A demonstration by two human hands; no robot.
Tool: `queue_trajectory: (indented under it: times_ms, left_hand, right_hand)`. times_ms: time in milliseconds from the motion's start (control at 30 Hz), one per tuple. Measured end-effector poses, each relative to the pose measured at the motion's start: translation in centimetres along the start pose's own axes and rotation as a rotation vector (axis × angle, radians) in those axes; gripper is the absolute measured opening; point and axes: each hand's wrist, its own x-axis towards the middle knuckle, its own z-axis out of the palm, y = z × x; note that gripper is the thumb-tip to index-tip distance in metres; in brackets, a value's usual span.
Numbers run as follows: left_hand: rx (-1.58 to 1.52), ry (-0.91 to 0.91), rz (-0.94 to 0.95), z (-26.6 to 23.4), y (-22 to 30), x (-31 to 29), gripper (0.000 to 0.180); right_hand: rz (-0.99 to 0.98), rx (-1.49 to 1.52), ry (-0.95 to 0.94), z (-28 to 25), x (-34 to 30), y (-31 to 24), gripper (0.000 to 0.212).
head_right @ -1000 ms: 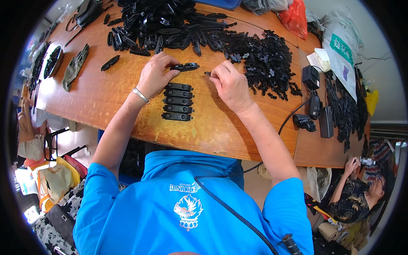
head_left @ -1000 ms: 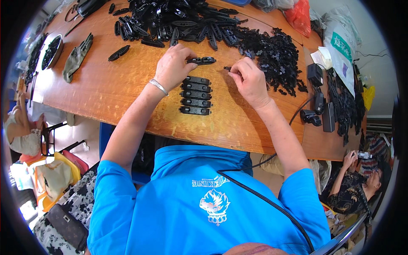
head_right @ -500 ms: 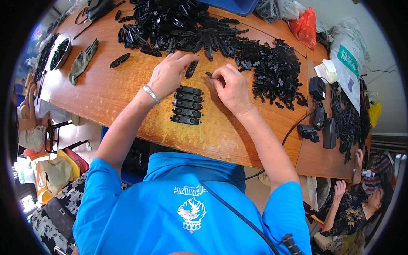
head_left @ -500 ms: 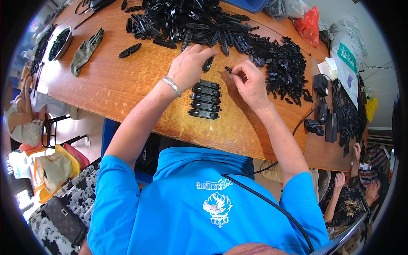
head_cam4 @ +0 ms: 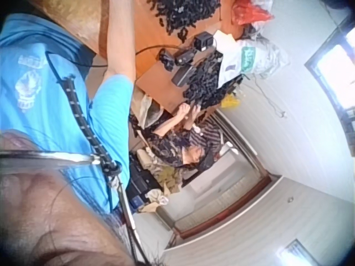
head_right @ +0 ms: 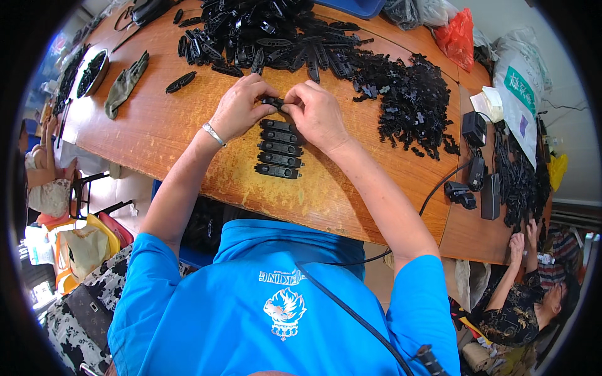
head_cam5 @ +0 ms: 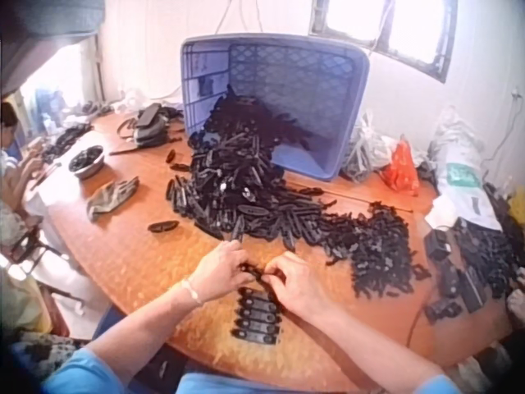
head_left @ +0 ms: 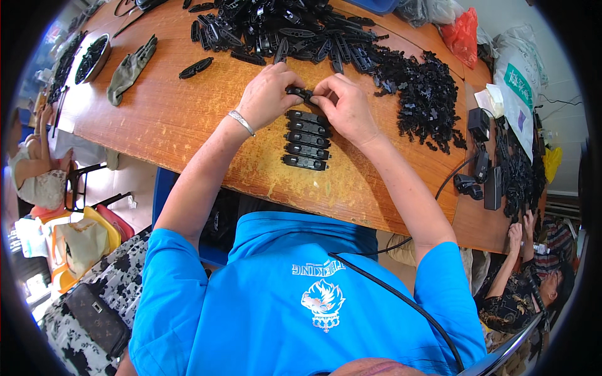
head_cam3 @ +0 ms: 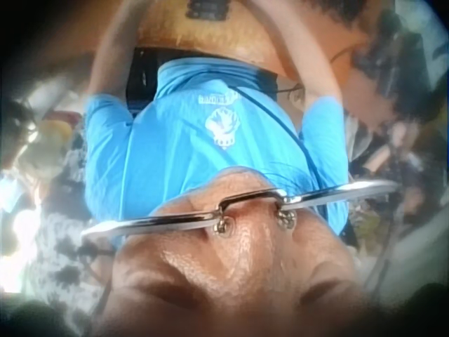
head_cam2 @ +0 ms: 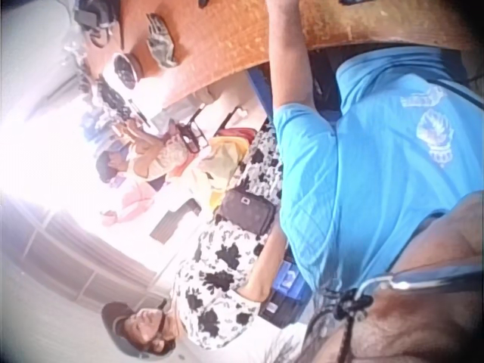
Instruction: The person assembles plastic components by attaching small plastic pieces to larger base parts by hand, arranges the assembled components on the table, and places them into a container.
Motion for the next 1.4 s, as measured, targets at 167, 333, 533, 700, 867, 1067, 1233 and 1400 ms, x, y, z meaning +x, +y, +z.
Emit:
queue_trajectory:
  times_ms: [167, 333, 533, 700, 867, 1067, 1233, 1400]
  left_hand:
    - [-0.026, 0.005, -0.024, 0.1, 0.3, -0.2, 0.024]
    - [-0.055, -0.005, -0.027, -0.2, 0.3, -0.5, 0.020]
    - [-0.277, -0.078, -0.251, -0.2, 0.9, 0.6, 0.016]
    - [-0.078, -0.095, -0.183, -0.4, 0.6, 0.3, 0.021]
    - [-0.055, -0.130, -0.187, -0.4, 0.9, 0.3, 0.019]
    - [-0.064, 0.258, -0.325, -0.2, -0.3, -0.5, 0.025]
    - [0.152, 0.330, -0.391, 0.9, -0.8, 1.8, 0.032]
    - [0.184, 0.303, -0.305, 0.9, -0.8, 1.0, 0.024]
  right_hand:
    - [-0.112, -0.073, -0.053, 0.4, 0.9, 1.0, 0.015]
    - [-0.121, -0.166, -0.172, -0.7, 1.6, 0.8, 0.012]
    - [0.130, -0.177, -0.258, -1.5, 2.5, 1.1, 0.019]
    - [0.145, -0.386, -0.265, -0.1, 2.6, -0.2, 0.027]
    - [0.171, -0.368, -0.303, -1.6, 2.1, 0.3, 0.026]
    - [0.009, -0.688, 0.031, -9.3, -1.2, 3.6, 0.012]
    - [0.052, -0.789, -0.093, -9.7, -1.5, 4.6, 0.013]
    - [0.041, -0.553, -0.152, -8.3, -1.5, 3.2, 0.014]
